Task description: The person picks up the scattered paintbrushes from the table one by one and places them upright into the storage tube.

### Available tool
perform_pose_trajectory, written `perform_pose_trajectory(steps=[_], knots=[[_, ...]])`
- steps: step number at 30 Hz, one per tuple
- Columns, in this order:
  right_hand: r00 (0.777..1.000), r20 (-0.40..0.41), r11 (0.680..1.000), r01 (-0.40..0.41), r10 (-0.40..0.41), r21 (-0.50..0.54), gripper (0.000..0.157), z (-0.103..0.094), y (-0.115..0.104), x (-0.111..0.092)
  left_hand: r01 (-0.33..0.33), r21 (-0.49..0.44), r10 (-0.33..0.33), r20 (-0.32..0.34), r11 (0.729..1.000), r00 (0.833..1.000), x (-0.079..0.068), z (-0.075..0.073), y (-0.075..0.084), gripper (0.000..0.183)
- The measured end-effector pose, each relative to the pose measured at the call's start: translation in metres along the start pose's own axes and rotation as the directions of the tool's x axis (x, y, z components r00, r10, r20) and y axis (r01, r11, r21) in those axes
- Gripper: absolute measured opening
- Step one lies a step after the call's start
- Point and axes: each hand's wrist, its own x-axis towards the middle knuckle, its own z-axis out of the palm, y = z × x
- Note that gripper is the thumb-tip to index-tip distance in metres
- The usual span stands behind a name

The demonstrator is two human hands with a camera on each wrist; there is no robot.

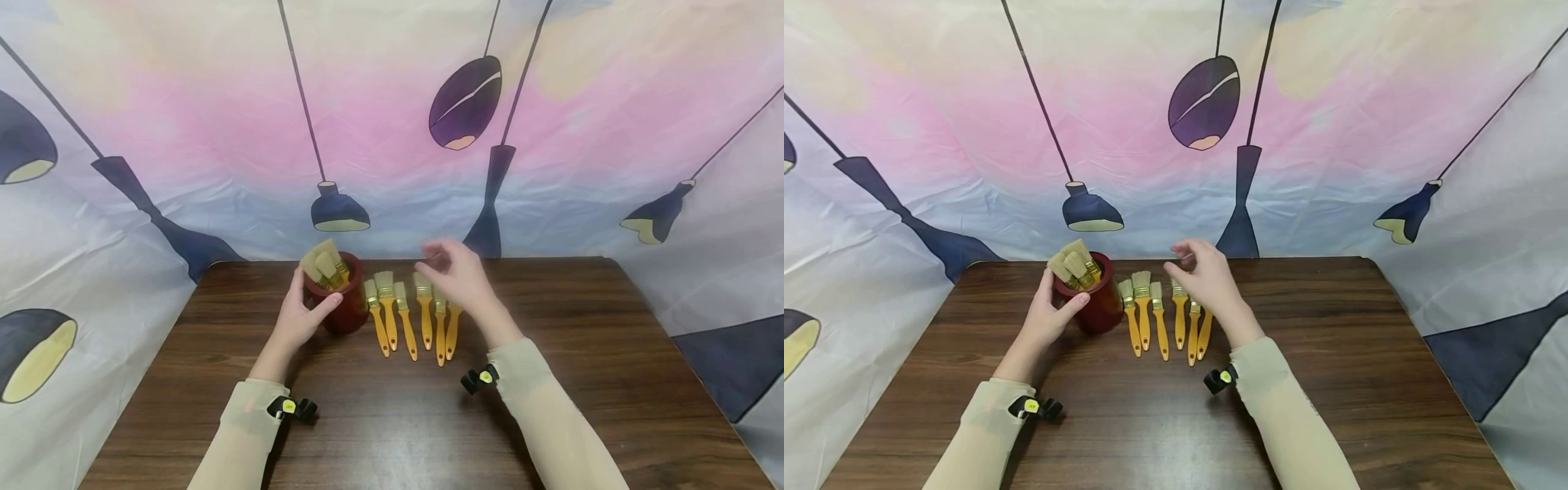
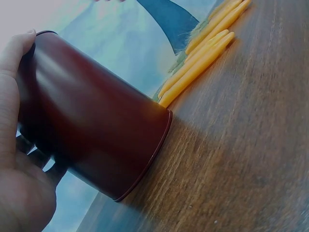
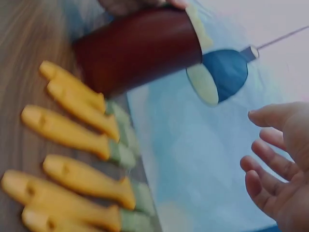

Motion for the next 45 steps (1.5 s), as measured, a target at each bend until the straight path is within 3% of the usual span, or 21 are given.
perform_pose_trajectory(steps=[5,19,27,33,45], knots=[[0.995,-0.065,0.996,-0.076,0.073,-0.036,0.036,-0.008,0.022,-0.018,0.007,0.010,-0.007,-0.009,1.000,1.000,0.001,-0.001,0.000,0.093],[0.973,-0.094,0.966,-0.224,0.213,-0.131,0.043,-0.004,0.062,-0.061,0.012,0.010,-0.012,-0.004,1.000,1.000,0.004,0.000,-0.001,0.093],[0.959,-0.068,0.943,-0.284,0.276,-0.175,0.047,0.000,0.074,-0.072,0.013,0.007,-0.013,-0.007,1.000,1.000,0.002,0.001,0.000,0.091],[0.935,0.002,0.921,-0.350,0.356,-0.172,0.056,0.002,0.077,-0.073,0.018,0.011,-0.018,-0.007,1.000,1.000,0.001,0.001,-0.001,0.092],[0.914,0.082,0.903,-0.374,0.398,-0.212,0.075,0.005,0.077,-0.074,-0.001,0.027,0.002,-0.010,1.000,1.000,0.001,0.000,-0.002,0.093]])
